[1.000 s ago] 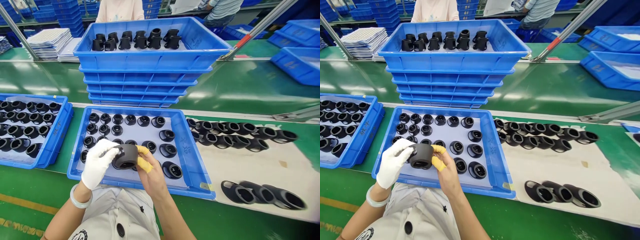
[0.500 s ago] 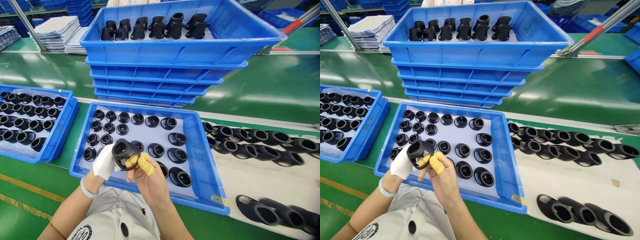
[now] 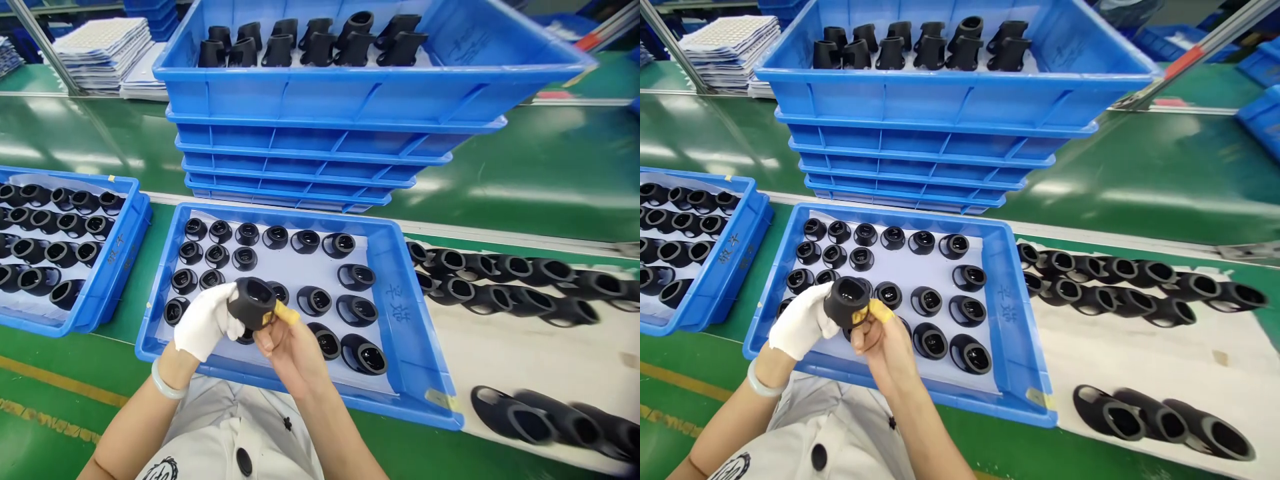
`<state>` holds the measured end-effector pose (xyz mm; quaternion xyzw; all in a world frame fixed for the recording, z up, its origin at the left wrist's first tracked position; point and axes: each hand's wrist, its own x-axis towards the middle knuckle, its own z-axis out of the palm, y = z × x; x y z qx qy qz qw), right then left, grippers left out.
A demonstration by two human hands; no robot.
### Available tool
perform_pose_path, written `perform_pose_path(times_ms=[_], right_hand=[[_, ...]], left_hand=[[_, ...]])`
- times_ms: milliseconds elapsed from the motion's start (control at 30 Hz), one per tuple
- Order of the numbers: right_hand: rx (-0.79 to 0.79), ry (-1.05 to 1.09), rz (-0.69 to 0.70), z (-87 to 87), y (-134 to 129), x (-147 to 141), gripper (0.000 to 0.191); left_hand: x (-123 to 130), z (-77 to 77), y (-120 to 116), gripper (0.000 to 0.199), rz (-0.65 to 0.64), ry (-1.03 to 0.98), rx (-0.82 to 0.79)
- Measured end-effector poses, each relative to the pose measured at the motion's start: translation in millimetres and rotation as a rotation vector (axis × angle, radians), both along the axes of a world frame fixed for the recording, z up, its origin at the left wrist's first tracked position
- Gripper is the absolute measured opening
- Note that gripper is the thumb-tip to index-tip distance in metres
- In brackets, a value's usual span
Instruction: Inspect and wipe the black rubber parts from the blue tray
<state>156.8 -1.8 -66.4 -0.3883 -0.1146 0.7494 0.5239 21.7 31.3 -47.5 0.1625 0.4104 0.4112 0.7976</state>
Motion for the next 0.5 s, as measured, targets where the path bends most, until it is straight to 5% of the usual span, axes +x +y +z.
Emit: perform_pose_path(times_ms=[200,333,500], right_hand=[[0.681,-1.041,-0.212,23.5,-23.9,14.8,0.023],[0.870,-1.429,-0.555,27.0,-42.2,21.9,0.045],[1.045,-1.654,-0.390,26.5,-30.8,33.8,0.044]], left_hand=[[25.1,2.4,7.3,0.011,-0.110,-0.216,-0.110],[45.0,8.9,3.3,0.011,-0.096,-0.464,-0.267],[67.1,3.3,-10.4,0.007,-0.070,-0.478,-0.348]])
